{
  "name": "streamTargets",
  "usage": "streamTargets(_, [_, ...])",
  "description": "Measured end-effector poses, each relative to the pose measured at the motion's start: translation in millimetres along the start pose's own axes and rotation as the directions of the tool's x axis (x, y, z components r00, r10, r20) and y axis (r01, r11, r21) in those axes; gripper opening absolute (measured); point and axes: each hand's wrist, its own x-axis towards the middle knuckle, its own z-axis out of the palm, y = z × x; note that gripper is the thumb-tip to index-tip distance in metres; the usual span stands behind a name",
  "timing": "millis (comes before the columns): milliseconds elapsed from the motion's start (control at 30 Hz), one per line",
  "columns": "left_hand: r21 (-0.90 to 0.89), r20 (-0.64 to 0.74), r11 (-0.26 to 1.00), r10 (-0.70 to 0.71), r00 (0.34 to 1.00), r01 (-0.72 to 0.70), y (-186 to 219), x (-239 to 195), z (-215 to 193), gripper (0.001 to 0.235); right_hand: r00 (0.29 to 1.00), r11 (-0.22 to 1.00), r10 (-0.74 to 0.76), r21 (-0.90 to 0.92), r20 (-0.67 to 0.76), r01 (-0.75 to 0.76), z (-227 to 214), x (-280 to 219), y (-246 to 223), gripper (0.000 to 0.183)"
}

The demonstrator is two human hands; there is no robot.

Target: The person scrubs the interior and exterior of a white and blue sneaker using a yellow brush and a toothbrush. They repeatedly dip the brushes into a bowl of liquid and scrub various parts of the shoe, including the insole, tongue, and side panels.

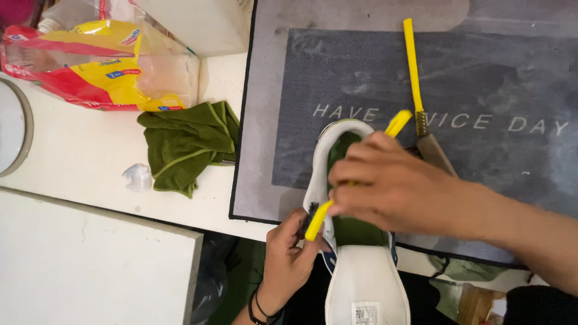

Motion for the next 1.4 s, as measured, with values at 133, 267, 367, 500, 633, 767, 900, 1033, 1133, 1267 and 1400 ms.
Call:
streamTargets(133, [0.014, -0.012, 1.0, 0.02, 1.0, -0.02, 8.9, 3.2, 0.6, 0.022, 0.985, 0.972, 0.092, -0.203, -0.143, -0.12, -10.4, 0.1, 16.1, 0.013])
streamTargets(267, [0.04, -0.02, 0.999, -0.015, 1.0, 0.015, 8.2, 2.6, 1.6, 0.021, 0.992, 0.986, 0.059, -0.151, -0.11, -0.076, -8.1, -1.9, 17.9, 0.018])
streamTargets(367, [0.004, -0.027, 1.0, 0.031, 0.999, -0.031, -1.4, -0.3, 1.3, 0.006, 0.995, 0.986, 0.015, -0.165, -0.103, -0.032, -3.2, -0.8, 3.1, 0.005])
streamTargets(500, [-0.015, -0.031, 0.999, 0.038, 0.999, -0.039, -2.6, 0.7, 3.6, 0.017, 0.993, 0.967, -0.013, -0.256, -0.118, -0.018, -7.5, -5.2, 18.4, 0.025])
streamTargets(633, [0.015, 0.009, 1.0, 0.013, 1.0, -0.013, -5.5, -0.9, -0.1, 0.012, 0.995, 0.989, -0.068, -0.134, -0.07, 0.058, -5.9, -0.1, 6.3, 0.027])
streamTargets(767, [-0.027, 0.02, 0.999, 0.04, 0.999, -0.039, 1.8, 0.9, -1.7, 0.008, 0.999, 0.986, -0.026, -0.165, 0.03, 0.03, -10.1, -8.7, 24.8, 0.013])
streamTargets(900, [-0.015, 0.055, 0.998, 0.06, 0.997, -0.059, -4.4, -1.5, -5.2, 0.01, 0.993, 0.995, -0.079, -0.053, 0.091, 0.084, -10.4, -0.6, 11.8, 0.014])
streamTargets(1033, [0.01, 0.041, 0.999, 0.039, 0.998, -0.04, 8.3, 4.0, -5.1, 0.019, 0.998, 0.99, 0.053, -0.131, 0.02, -0.05, -16.7, -2.6, 23.9, 0.025])
streamTargets(1133, [0.047, 0.074, 0.994, 0.092, 0.993, -0.096, 5.7, 3.2, -4.9, 0.012, 0.995, 0.994, -0.08, -0.071, 0.064, 0.085, -16.4, -1.7, 13.4, 0.029])
streamTargets(1267, [0.042, 0.062, 0.998, 0.051, 0.997, -0.053, 5.6, 1.3, -5.2, 0.019, 0.999, 0.998, 0.026, -0.052, -0.028, -0.027, -10.0, -4.0, 20.8, 0.013])
streamTargets(1400, [0.059, 0.034, 0.998, 0.023, 0.999, -0.025, 8.3, 2.1, -3.2, 0.024, 0.992, 0.979, 0.024, -0.197, -0.126, -0.049, -5.1, -11.1, 42.4, 0.027])
